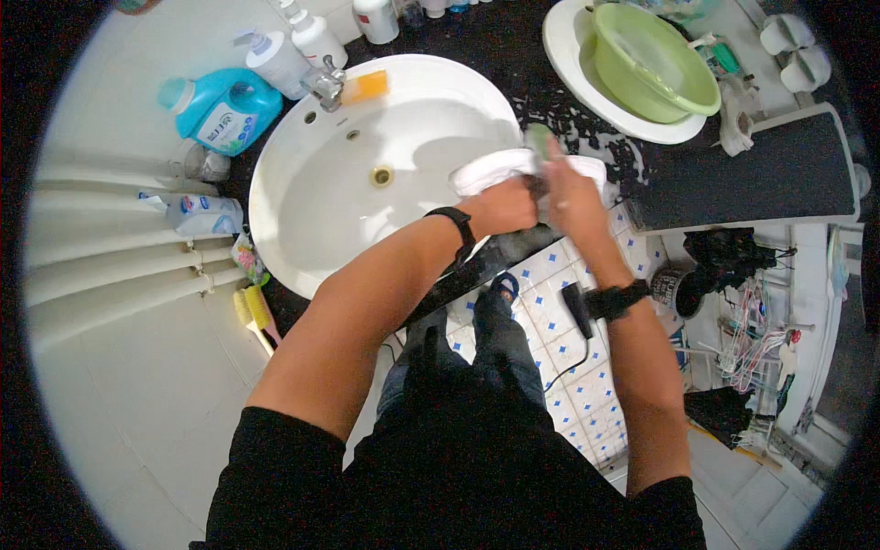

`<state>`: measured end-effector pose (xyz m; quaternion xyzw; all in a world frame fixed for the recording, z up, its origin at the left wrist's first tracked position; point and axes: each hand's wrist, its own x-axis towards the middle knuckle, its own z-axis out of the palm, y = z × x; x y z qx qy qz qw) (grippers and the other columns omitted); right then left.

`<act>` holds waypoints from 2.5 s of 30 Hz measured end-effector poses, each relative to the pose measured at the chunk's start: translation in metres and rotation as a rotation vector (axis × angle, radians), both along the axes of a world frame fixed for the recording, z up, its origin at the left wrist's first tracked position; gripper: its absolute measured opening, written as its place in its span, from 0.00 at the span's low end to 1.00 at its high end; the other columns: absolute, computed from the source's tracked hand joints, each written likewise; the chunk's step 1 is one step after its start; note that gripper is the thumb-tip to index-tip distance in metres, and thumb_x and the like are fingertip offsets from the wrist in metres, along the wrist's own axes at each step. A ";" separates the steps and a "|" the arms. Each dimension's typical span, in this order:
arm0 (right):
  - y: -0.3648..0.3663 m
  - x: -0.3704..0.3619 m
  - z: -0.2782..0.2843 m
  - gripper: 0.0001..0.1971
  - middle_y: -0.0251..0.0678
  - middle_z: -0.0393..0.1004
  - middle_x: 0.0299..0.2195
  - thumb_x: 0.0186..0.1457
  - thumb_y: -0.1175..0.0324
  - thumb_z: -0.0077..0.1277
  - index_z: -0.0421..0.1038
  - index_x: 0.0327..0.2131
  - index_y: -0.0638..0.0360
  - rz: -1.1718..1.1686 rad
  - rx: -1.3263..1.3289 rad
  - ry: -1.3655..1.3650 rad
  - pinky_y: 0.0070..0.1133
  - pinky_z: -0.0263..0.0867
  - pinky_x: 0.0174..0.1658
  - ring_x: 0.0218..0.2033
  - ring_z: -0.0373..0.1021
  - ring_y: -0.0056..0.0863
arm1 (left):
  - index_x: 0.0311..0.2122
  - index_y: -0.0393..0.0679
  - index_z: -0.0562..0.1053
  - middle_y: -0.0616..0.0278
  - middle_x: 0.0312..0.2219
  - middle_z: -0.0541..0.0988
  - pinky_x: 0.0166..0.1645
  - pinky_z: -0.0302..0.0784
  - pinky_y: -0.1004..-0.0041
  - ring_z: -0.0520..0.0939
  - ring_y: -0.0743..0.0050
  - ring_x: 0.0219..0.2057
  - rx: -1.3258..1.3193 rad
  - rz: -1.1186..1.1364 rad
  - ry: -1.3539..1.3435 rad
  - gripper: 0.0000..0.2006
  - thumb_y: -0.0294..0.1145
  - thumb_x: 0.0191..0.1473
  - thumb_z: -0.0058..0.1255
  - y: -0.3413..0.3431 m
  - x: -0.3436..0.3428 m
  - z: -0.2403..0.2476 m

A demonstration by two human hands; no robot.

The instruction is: The person scrubs a white shoe with a green brush and rinses it under running water at a sink.

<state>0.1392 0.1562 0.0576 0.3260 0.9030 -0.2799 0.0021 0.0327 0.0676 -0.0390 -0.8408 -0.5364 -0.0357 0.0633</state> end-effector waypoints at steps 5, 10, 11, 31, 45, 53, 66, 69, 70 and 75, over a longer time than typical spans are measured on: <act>-0.064 -0.035 0.013 0.20 0.50 0.73 0.23 0.61 0.59 0.34 0.57 0.57 0.44 0.492 0.424 -0.003 0.40 0.66 0.35 0.27 0.71 0.49 | 0.42 0.45 0.71 0.55 0.41 0.73 0.55 0.63 0.62 0.74 0.56 0.43 0.040 0.176 -0.655 0.12 0.33 0.51 0.43 -0.007 0.001 -0.002; -0.015 -0.036 0.042 0.21 0.51 0.74 0.26 0.61 0.57 0.35 0.55 0.58 0.39 0.165 0.093 -0.147 0.41 0.67 0.33 0.28 0.73 0.47 | 0.34 0.40 0.75 0.52 0.35 0.77 0.50 0.69 0.60 0.77 0.51 0.38 -0.174 0.182 -0.288 0.09 0.27 0.45 0.49 -0.004 -0.011 -0.008; 0.003 -0.026 0.030 0.21 0.51 0.74 0.26 0.61 0.58 0.35 0.55 0.58 0.39 0.189 0.117 -0.053 0.41 0.66 0.33 0.29 0.73 0.48 | 0.17 0.42 0.75 0.57 0.20 0.77 0.42 0.73 0.57 0.78 0.56 0.30 -0.038 0.071 -0.188 0.03 0.27 0.36 0.52 0.001 -0.007 -0.004; -0.021 -0.028 -0.027 0.07 0.27 0.70 0.22 0.40 0.76 0.57 0.69 0.24 0.65 -0.182 -0.798 0.681 0.18 0.62 0.27 0.22 0.63 0.17 | 0.42 0.47 0.75 0.58 0.34 0.78 0.41 0.76 0.59 0.80 0.63 0.36 -0.506 0.477 -0.402 0.17 0.28 0.42 0.48 -0.042 -0.048 0.164; -0.103 -0.041 -0.093 0.06 0.29 0.68 0.27 0.46 0.82 0.50 0.66 0.30 0.65 -0.475 -0.690 0.775 0.16 0.60 0.33 0.27 0.63 0.18 | 0.52 0.34 0.58 0.39 0.49 0.65 0.57 0.62 0.65 0.67 0.46 0.52 0.114 0.940 -0.878 0.43 0.41 0.31 0.68 -0.060 -0.041 0.122; -0.031 0.018 -0.057 0.22 0.39 0.70 0.37 0.54 0.70 0.40 0.57 0.53 0.64 -0.435 -0.958 0.343 0.24 0.63 0.43 0.37 0.67 0.29 | 0.48 0.37 0.64 0.45 0.44 0.67 0.55 0.61 0.62 0.67 0.49 0.49 0.108 0.748 -0.806 0.38 0.41 0.29 0.67 -0.038 -0.032 0.071; 0.010 0.018 -0.028 0.21 0.53 0.66 0.49 0.59 0.73 0.36 0.57 0.57 0.62 -0.030 -0.370 0.392 0.24 0.58 0.52 0.48 0.67 0.40 | 0.46 0.36 0.64 0.48 0.43 0.66 0.54 0.53 0.56 0.64 0.49 0.48 -0.020 0.642 -0.594 0.38 0.45 0.27 0.64 0.001 -0.022 0.039; -0.001 0.051 -0.056 0.22 0.55 0.65 0.51 0.59 0.75 0.37 0.56 0.57 0.62 -0.030 -0.352 0.541 0.23 0.58 0.52 0.51 0.65 0.40 | 0.45 0.36 0.65 0.48 0.42 0.66 0.54 0.51 0.55 0.63 0.49 0.48 -0.010 0.631 -0.640 0.37 0.46 0.27 0.63 0.007 -0.022 0.031; -0.005 0.055 -0.056 0.22 0.55 0.64 0.51 0.59 0.75 0.37 0.56 0.57 0.61 -0.050 -0.358 0.575 0.23 0.57 0.53 0.52 0.64 0.39 | 0.45 0.36 0.65 0.48 0.42 0.66 0.54 0.51 0.54 0.63 0.49 0.48 -0.043 0.629 -0.642 0.38 0.46 0.27 0.63 0.006 -0.020 0.030; 0.020 0.018 -0.058 0.21 0.52 0.66 0.50 0.61 0.68 0.34 0.57 0.57 0.61 -0.181 -0.519 0.421 0.21 0.56 0.53 0.52 0.64 0.32 | 0.50 0.35 0.63 0.48 0.42 0.66 0.55 0.49 0.55 0.63 0.51 0.49 -0.084 0.619 -0.715 0.40 0.43 0.28 0.63 0.014 -0.013 0.013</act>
